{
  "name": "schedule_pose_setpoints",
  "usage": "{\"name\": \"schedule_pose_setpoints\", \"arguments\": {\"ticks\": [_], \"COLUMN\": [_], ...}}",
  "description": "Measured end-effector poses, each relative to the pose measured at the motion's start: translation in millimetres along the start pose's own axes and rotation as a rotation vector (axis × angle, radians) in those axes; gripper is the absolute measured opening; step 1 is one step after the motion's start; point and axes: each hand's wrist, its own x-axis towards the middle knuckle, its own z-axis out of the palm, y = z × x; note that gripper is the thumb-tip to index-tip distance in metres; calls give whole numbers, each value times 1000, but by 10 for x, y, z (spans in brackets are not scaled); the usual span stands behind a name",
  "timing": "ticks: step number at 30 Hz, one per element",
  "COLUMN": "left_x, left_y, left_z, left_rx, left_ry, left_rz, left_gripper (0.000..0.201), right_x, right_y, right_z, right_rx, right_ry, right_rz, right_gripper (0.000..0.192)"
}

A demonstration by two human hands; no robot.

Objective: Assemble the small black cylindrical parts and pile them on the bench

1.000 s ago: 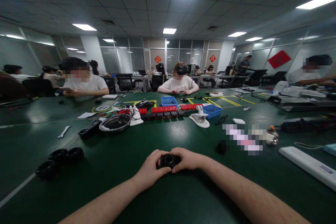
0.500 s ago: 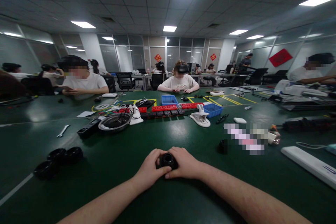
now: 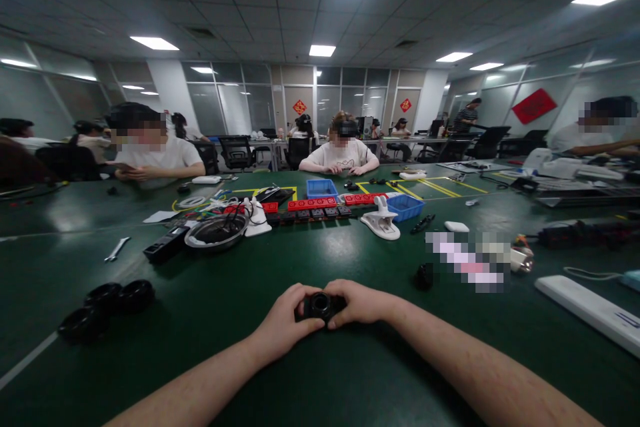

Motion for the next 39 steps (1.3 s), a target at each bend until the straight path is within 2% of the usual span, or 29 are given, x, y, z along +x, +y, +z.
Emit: {"name": "schedule_pose_setpoints", "arguments": {"ticks": [4,7,10,13,18,25,32,39], "left_x": [2,4,9,15,11,8,17,16], "left_y": [-13,-25,-45,-71,-100,-81,-47,-42], "left_z": [38,66,90,100,68,29,12,44], "left_rx": [-15,-10,6,18,6,-32,-19,-62], "left_ry": [39,104,167,183,90,-5,-28,8], "left_rz": [-16,-51,-73,-65,1,23,16,-8], "left_gripper": [33,31,28,28,34,38,38,34], "right_x": [19,43,61,59,-4,-31,-1,3], "right_y": [-7,-62,-136,-189,-200,-52,4,11], "right_z": [75,188,299,339,206,-2,12,41], "right_rx": [-57,-211,-394,-477,-324,-93,-60,-29], "right_ry": [57,173,294,329,243,18,38,38], "right_rz": [96,183,258,268,158,-17,-41,45], "right_gripper": [37,44,44,44,52,28,25,27]}}
